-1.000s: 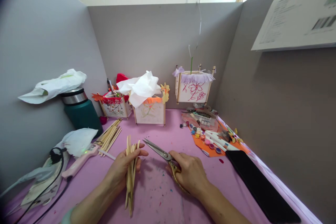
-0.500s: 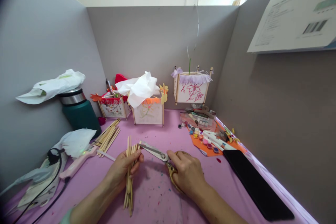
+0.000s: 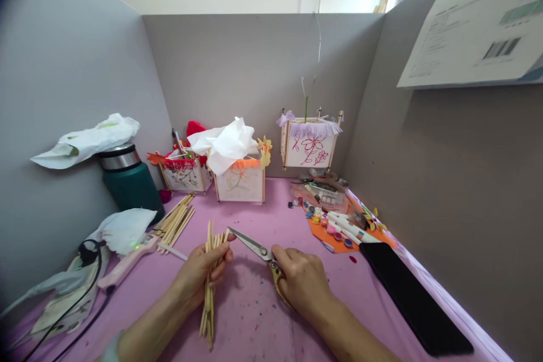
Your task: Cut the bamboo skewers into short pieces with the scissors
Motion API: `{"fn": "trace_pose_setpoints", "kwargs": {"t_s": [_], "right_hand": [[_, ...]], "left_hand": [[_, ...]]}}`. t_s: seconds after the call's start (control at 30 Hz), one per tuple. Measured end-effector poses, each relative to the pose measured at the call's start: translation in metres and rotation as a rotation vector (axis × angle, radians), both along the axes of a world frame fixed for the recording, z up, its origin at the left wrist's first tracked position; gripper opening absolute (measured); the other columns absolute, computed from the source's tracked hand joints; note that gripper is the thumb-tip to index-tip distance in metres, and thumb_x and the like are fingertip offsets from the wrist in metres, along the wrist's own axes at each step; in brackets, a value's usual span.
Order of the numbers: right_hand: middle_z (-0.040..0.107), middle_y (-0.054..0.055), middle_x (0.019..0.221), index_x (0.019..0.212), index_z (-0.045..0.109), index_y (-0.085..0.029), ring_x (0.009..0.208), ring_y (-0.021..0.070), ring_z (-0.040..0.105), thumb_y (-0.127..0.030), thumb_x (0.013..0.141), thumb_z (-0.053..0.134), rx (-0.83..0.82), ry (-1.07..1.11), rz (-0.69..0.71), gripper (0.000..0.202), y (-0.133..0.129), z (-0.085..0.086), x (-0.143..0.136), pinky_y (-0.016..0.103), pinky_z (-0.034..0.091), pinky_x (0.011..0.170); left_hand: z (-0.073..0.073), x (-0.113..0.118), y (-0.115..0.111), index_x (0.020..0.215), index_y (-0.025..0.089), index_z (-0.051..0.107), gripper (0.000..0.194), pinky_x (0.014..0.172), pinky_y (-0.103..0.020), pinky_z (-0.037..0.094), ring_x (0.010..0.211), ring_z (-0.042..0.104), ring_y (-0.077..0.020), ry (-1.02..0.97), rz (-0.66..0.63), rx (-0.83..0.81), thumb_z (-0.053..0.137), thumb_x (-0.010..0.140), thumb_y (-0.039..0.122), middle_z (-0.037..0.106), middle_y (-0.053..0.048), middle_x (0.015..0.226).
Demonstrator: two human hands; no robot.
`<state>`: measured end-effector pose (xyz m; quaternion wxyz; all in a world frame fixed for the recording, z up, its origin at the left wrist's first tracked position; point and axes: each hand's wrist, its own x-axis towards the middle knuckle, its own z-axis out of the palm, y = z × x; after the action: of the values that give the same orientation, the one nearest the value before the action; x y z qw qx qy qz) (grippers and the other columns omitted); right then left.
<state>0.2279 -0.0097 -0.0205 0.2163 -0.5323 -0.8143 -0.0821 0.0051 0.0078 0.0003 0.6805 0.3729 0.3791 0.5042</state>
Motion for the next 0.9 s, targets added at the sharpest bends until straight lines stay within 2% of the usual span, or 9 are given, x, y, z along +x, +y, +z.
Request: {"fn": "trace_pose_setpoints", "kwargs": {"t_s": [0.1, 0.2, 0.3, 0.4, 0.5, 0.6, 0.73, 0.83, 0.9], "right_hand": [[0.067, 0.002, 0.072, 0.096, 0.062, -0.023, 0.061, 0.015, 0.059, -0.024, 0.083, 0.046, -0.033, 0.127, 0.007, 0.021, 0.003, 0.0, 0.0, 0.024, 0.033, 0.056], [0.063, 0.0, 0.064, 0.093, 0.061, -0.021, 0.054, 0.0135, 0.055, -0.036, 0.083, 0.05, -0.106, 0.4, -0.006, 0.021, 0.005, 0.006, -0.002, 0.023, 0.036, 0.053], [0.059, -0.003, 0.062, 0.1, 0.057, -0.02, 0.051, 0.0128, 0.055, -0.042, 0.078, 0.057, -0.337, 0.773, 0.057, 0.031, 0.003, 0.014, -0.011, 0.022, 0.039, 0.048], [0.06, -0.004, 0.066, 0.101, 0.054, -0.02, 0.05, 0.0124, 0.058, -0.035, 0.075, 0.06, -0.629, 1.029, 0.148, 0.031, -0.004, 0.019, -0.027, 0.022, 0.043, 0.047], [0.059, -0.005, 0.065, 0.101, 0.053, -0.019, 0.05, 0.0124, 0.059, -0.031, 0.071, 0.064, -0.747, 1.099, 0.234, 0.034, -0.011, 0.017, -0.042, 0.023, 0.045, 0.049], [0.059, -0.005, 0.063, 0.1, 0.054, -0.019, 0.05, 0.0108, 0.057, -0.027, 0.071, 0.062, -0.706, 1.094, 0.281, 0.031, -0.014, 0.014, -0.051, 0.022, 0.045, 0.051], [0.056, -0.007, 0.058, 0.099, 0.052, -0.019, 0.043, 0.0083, 0.05, -0.024, 0.072, 0.056, -0.621, 1.15, 0.158, 0.027, -0.012, 0.015, -0.05, 0.02, 0.041, 0.044], [0.057, -0.007, 0.06, 0.1, 0.049, -0.02, 0.039, 0.0081, 0.048, -0.028, 0.072, 0.055, -0.687, 1.215, 0.086, 0.03, -0.01, 0.021, -0.046, 0.018, 0.035, 0.036], [0.057, -0.006, 0.062, 0.099, 0.049, -0.02, 0.041, 0.0087, 0.05, -0.03, 0.07, 0.059, -0.744, 1.207, 0.125, 0.032, -0.012, 0.024, -0.046, 0.018, 0.035, 0.036]], "left_hand": [[0.007, 0.0, 0.001, 0.101, 0.013, 0.057, 0.032, 0.032, -0.015, 0.028, 0.034, 0.038, -0.003, -0.041, 0.01, -0.011, 0.066, 0.074, 0.028, 0.063, 0.001, 0.064], [0.016, -0.001, 0.002, 0.086, 0.013, 0.057, 0.016, 0.047, -0.023, 0.05, 0.048, 0.056, -0.0093, -0.143, 0.109, -0.066, 0.065, 0.075, 0.022, 0.069, -0.007, 0.079], [0.023, -0.002, 0.004, 0.079, 0.013, 0.056, 0.006, 0.068, -0.032, 0.057, 0.062, 0.065, -0.0142, -0.257, 0.212, -0.139, 0.061, 0.079, 0.015, 0.07, -0.011, 0.088], [0.023, 0.001, 0.005, 0.081, 0.012, 0.058, 0.002, 0.073, -0.032, 0.057, 0.073, 0.069, -0.0175, -0.315, 0.279, -0.187, 0.058, 0.081, 0.011, 0.07, -0.011, 0.09], [0.02, 0.006, 0.006, 0.084, 0.011, 0.058, 0.003, 0.077, -0.032, 0.057, 0.082, 0.069, -0.0205, -0.337, 0.298, -0.199, 0.056, 0.082, 0.01, 0.07, -0.014, 0.092], [0.018, 0.012, 0.005, 0.087, 0.011, 0.057, 0.004, 0.081, -0.032, 0.056, 0.089, 0.068, -0.0225, -0.352, 0.289, -0.174, 0.056, 0.083, 0.01, 0.069, -0.015, 0.096], [0.016, 0.015, 0.002, 0.086, 0.013, 0.053, 0.008, 0.081, -0.035, 0.056, 0.096, 0.066, -0.0263, -0.346, 0.242, -0.157, 0.06, 0.081, 0.013, 0.068, -0.017, 0.1], [0.015, 0.015, 0.002, 0.087, 0.014, 0.053, 0.01, 0.081, -0.037, 0.056, 0.097, 0.065, -0.0265, -0.344, 0.281, -0.133, 0.06, 0.081, 0.012, 0.068, -0.016, 0.1], [0.015, 0.015, 0.003, 0.087, 0.014, 0.053, 0.009, 0.081, -0.036, 0.056, 0.097, 0.066, -0.0253, -0.353, 0.319, -0.122, 0.059, 0.082, 0.011, 0.068, -0.015, 0.099]]}}
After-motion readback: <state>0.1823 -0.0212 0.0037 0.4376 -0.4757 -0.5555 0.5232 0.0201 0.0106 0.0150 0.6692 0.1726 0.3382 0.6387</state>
